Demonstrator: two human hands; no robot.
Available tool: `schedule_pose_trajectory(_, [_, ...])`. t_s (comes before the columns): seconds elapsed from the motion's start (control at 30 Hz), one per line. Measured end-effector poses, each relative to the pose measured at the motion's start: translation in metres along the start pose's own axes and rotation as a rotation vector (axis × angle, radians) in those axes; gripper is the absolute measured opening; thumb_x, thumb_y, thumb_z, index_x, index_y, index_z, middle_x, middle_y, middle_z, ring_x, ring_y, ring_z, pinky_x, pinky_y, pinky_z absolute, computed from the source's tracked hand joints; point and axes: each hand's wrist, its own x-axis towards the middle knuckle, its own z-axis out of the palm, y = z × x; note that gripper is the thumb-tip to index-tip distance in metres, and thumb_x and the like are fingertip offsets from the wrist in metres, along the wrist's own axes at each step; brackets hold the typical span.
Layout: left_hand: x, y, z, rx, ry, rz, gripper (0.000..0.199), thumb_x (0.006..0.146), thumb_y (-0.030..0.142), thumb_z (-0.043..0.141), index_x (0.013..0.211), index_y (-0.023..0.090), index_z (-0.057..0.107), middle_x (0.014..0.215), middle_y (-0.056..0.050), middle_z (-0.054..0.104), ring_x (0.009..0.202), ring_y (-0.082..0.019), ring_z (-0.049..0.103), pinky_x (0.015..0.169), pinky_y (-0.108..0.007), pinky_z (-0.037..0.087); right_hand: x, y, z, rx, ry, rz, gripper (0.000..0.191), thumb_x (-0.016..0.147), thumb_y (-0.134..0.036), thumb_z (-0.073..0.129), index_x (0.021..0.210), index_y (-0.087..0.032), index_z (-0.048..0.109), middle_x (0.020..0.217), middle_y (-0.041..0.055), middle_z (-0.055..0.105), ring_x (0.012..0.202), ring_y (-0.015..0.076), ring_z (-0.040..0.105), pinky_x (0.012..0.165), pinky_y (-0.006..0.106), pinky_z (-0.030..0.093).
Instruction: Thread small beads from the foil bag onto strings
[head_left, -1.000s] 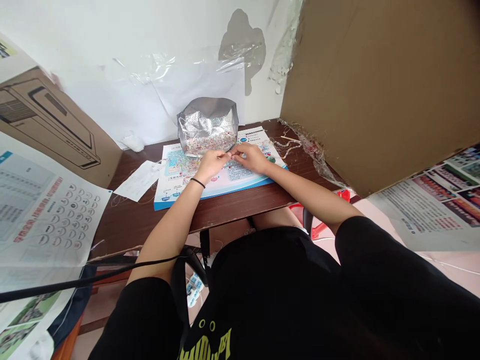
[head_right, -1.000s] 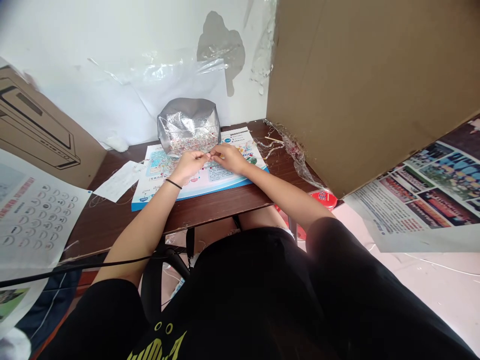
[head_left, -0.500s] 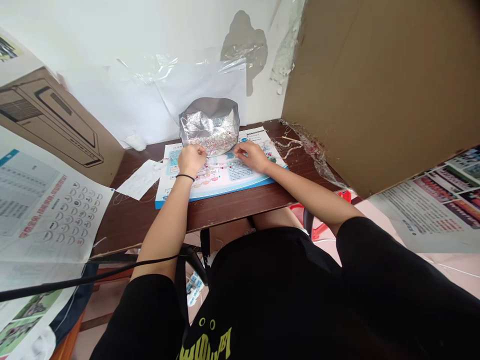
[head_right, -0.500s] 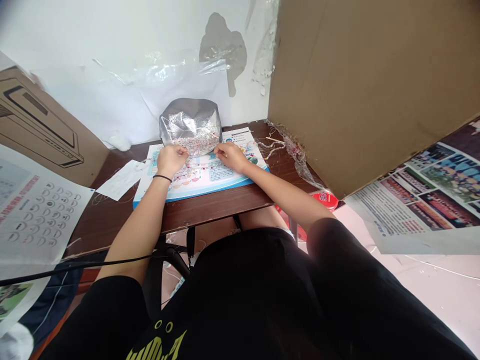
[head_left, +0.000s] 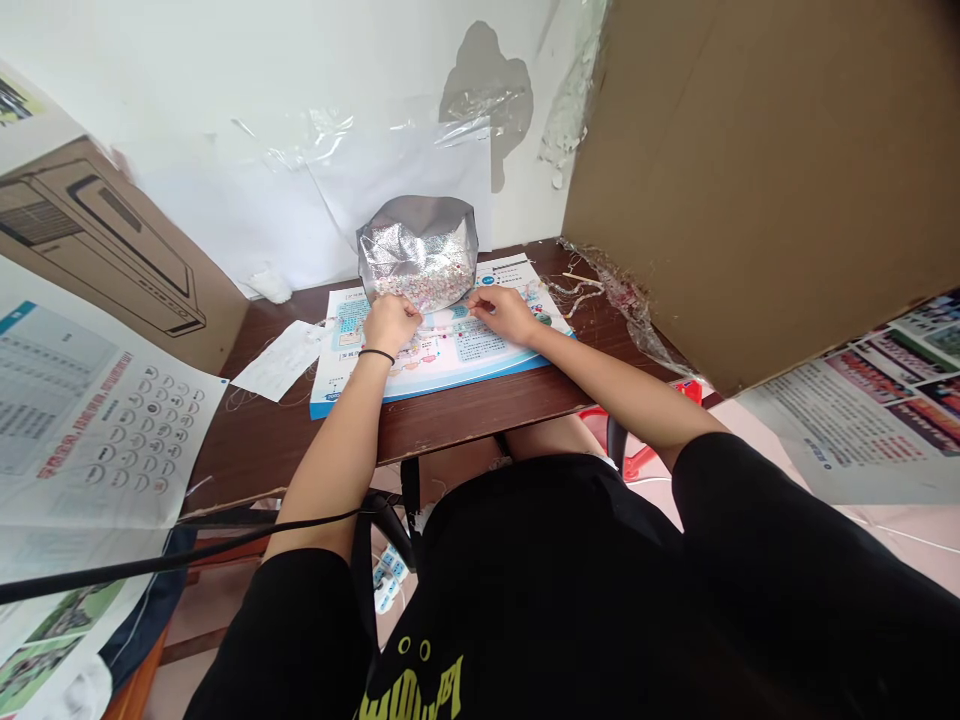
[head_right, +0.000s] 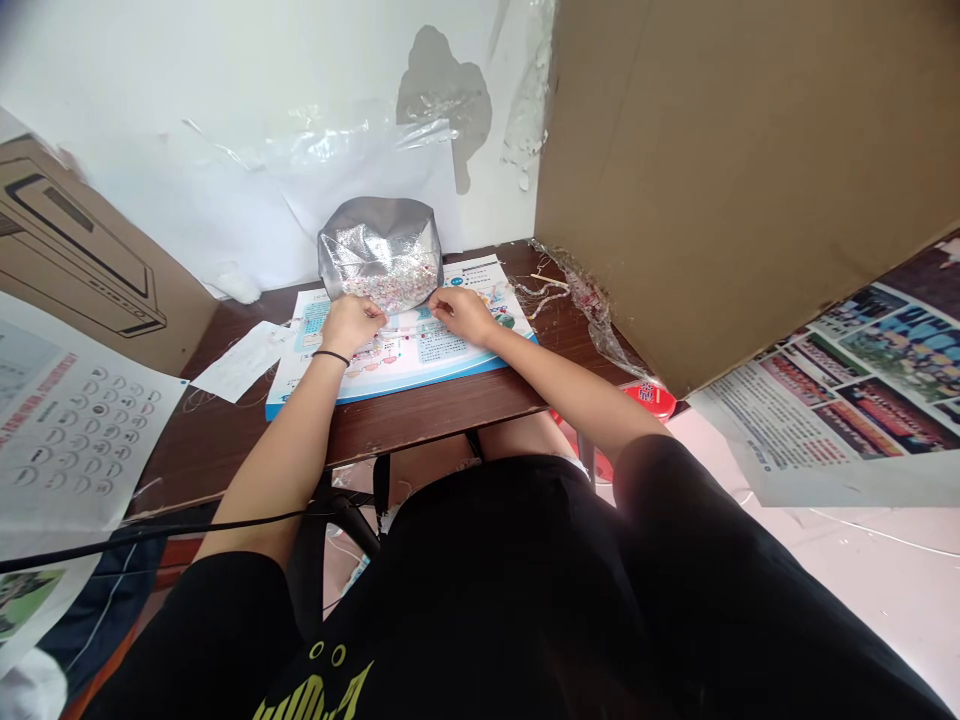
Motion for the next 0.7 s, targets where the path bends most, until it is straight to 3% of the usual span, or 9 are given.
schedule_pose_trajectory(0.23, [0.0, -0.001, 0.002, -0.001, -0.012, 0.047, 0.018, 0.075, 0.013, 0.071, 0.06, 0.02, 0.065, 0.07, -0.006, 0.06, 0.071, -0.021, 0.057, 0.077, -0.035, 0.05, -0.001, -0.003, 0.0, 0.003, -0.003, 0.012, 0.012, 0.084, -0.016, 0.054, 0.081, -0.021, 0.065, 0.088, 0.003, 0.072, 0.078, 0.0173, 0.059, 0.081, 0.031, 0.047])
schedule_pose_trajectory(0.37, [-0.001, 0.002, -0.003, -0.046, 0.02, 0.041, 0.02, 0.075, 0.013, 0.071, 0.058, 0.02, 0.063, 0.076, -0.006, 0.057, 0.073, -0.02, 0.055, 0.079, -0.033, 0.048, -0.002, -0.003, -0.001, -0.004, -0.008, 0.012, 0.012, 0.083, -0.015, 0.055, 0.083, -0.02, 0.065, 0.088, 0.0031, 0.072, 0.078, 0.0171, 0.06, 0.08, 0.031, 0.046])
schedule_pose_trajectory(0.57, [0.014, -0.007, -0.007, -0.433, 0.263, 0.012, 0.013, 0.08, 0.018, 0.068, 0.068, 0.022, 0.066, 0.073, -0.001, 0.058, 0.079, -0.018, 0.058, 0.083, -0.025, 0.046, -0.001, -0.003, -0.001, 0.004, -0.015, 0.0, 0.013, 0.085, -0.016, 0.055, 0.084, -0.02, 0.067, 0.088, 0.0032, 0.072, 0.078, 0.017, 0.06, 0.079, 0.031, 0.045])
schedule_pose_trajectory(0.7, [0.024, -0.015, 0.002, -0.591, 0.27, -0.048, 0.014, 0.077, 0.014, 0.067, 0.065, 0.021, 0.064, 0.068, 0.0, 0.057, 0.076, -0.016, 0.057, 0.081, -0.022, 0.046, -0.001, -0.002, 0.0, 0.009, -0.019, 0.004, 0.012, 0.085, -0.015, 0.055, 0.085, -0.02, 0.067, 0.089, 0.0031, 0.071, 0.079, 0.0168, 0.06, 0.08, 0.031, 0.045])
